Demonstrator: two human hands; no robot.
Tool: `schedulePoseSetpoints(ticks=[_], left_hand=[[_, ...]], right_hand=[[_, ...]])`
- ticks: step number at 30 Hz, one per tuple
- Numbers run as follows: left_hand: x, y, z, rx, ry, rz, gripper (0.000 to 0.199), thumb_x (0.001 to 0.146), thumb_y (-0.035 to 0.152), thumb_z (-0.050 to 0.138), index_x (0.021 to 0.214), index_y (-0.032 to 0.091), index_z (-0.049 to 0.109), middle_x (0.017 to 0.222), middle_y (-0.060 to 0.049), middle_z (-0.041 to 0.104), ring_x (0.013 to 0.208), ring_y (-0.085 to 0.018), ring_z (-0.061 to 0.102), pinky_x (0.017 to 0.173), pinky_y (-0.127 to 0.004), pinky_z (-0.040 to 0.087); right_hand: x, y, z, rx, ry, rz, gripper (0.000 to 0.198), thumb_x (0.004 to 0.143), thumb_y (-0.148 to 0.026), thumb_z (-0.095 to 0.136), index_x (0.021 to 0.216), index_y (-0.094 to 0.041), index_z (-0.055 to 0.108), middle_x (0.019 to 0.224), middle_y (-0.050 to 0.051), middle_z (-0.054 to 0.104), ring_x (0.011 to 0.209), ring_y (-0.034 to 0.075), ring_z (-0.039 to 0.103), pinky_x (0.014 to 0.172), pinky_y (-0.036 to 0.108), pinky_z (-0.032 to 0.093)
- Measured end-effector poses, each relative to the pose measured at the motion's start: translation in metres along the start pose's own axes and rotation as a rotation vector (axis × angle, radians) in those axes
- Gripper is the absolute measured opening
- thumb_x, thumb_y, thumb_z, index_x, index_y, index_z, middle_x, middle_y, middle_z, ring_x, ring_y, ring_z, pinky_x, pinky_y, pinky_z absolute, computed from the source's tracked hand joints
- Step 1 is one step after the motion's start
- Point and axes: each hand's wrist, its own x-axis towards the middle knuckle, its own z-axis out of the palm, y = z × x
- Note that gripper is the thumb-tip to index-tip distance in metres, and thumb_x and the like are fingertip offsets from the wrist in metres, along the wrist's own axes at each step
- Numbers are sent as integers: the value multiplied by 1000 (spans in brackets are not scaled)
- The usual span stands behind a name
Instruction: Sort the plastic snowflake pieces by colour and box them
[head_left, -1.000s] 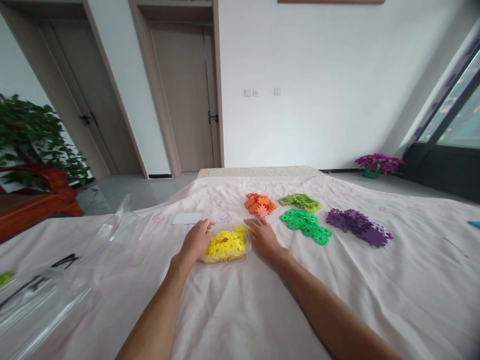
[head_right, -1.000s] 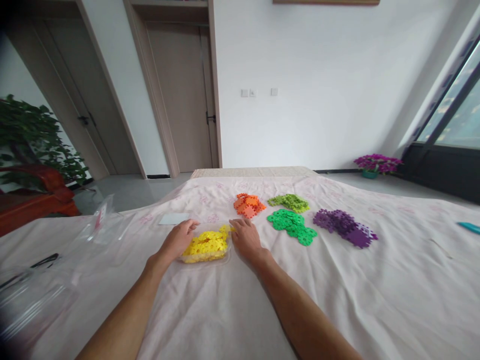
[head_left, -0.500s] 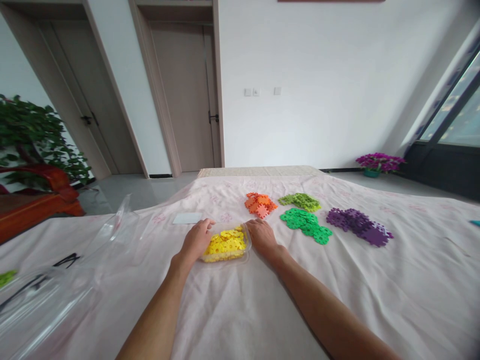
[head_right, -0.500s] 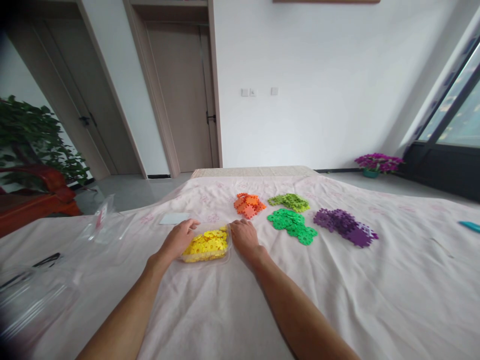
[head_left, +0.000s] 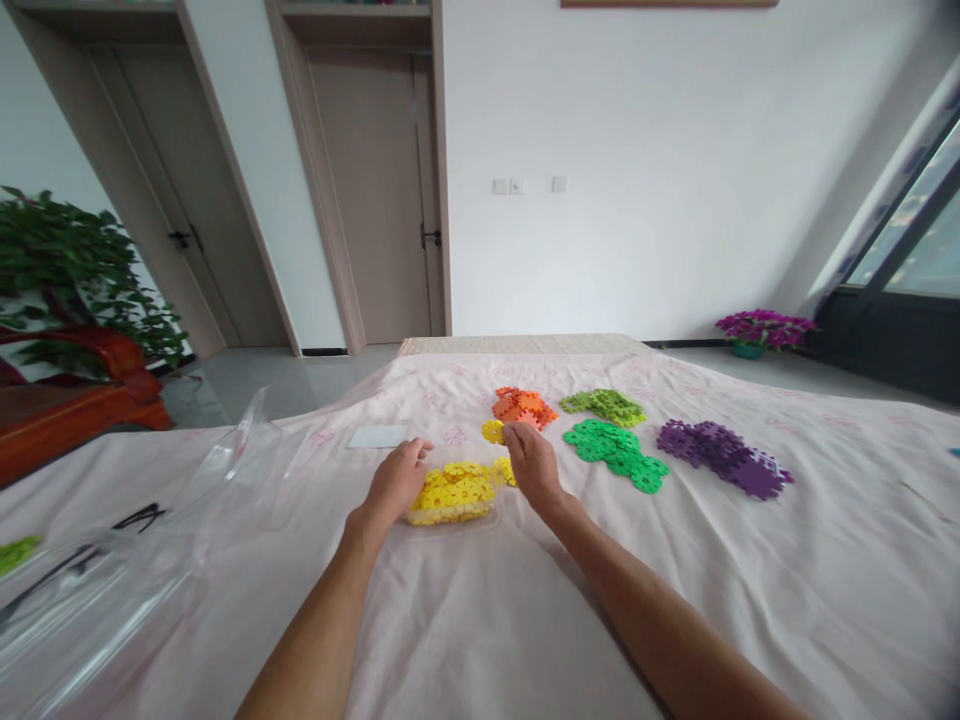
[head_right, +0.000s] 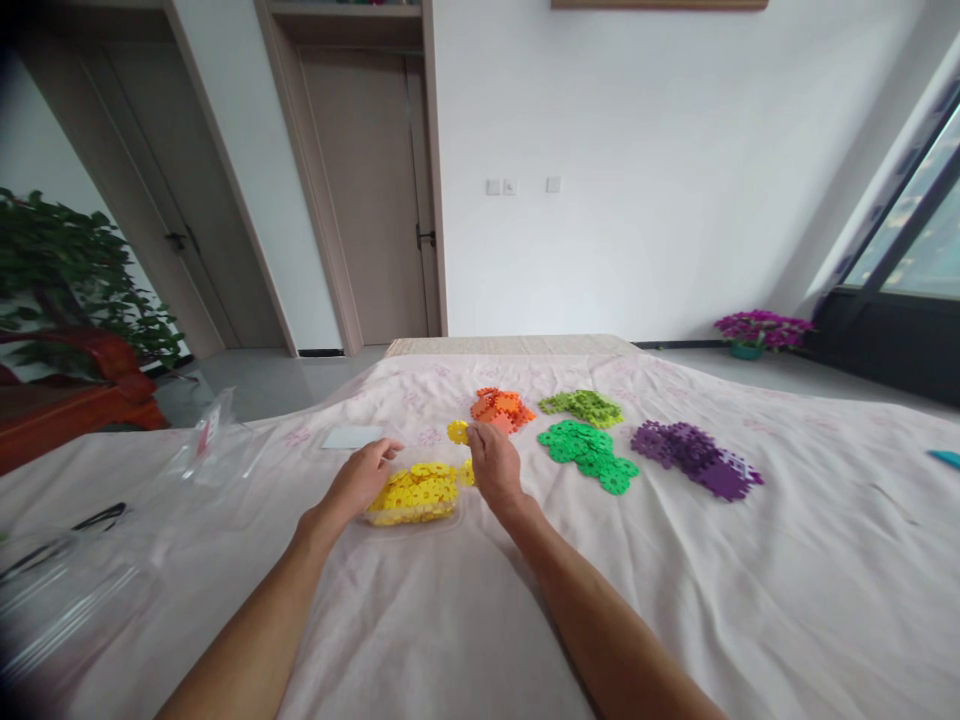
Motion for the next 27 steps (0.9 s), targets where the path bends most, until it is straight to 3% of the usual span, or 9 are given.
schedulePoseSetpoints(ticks=[6, 11, 16, 21, 27], left_hand=[[2, 1, 1, -57, 33, 4, 33, 95, 22, 37, 112, 22, 65, 120, -7, 69, 114, -18, 61, 100, -29, 43], [1, 0, -1, -192, 76, 22, 43, 99, 36, 28, 112, 20, 66, 123, -7, 68, 120, -19, 59, 105, -30, 41], [-2, 6, -6, -247, 157, 155, 49, 101, 43, 26, 123, 20, 63, 133, -6, 62, 126, -15, 54, 110, -26, 37], [-4, 18, -10, -89, -17, 186, 52, 100, 46, 25, 128, 20, 61, 133, -6, 63, 128, -17, 53, 112, -28, 34], [-7, 27, -12, 14, -96, 300, 50, 100, 43, 27, 135, 22, 57, 141, -6, 58, 133, -18, 49, 114, -29, 30]], right_hand=[[-2, -20, 2, 46, -197, -220, 30, 101, -35, 43, 111, -24, 70, 102, 5, 74, 95, 20, 64, 88, 31, 46], [4, 15, -5, -28, -127, -46, 25, 94, -25, 50, 104, -24, 73, 105, 5, 74, 99, 22, 65, 89, 35, 48], [5, 44, -21, -132, -360, -86, 33, 80, -26, 65, 113, -25, 72, 115, 5, 71, 109, 24, 61, 97, 37, 45], [-1, 45, -23, -135, -562, -262, 41, 75, -35, 75, 114, -27, 71, 113, 5, 70, 108, 22, 61, 100, 36, 42], [-2, 42, -23, -170, -524, -227, 25, 88, -26, 60, 109, -25, 73, 105, 4, 73, 102, 19, 63, 95, 31, 43]])
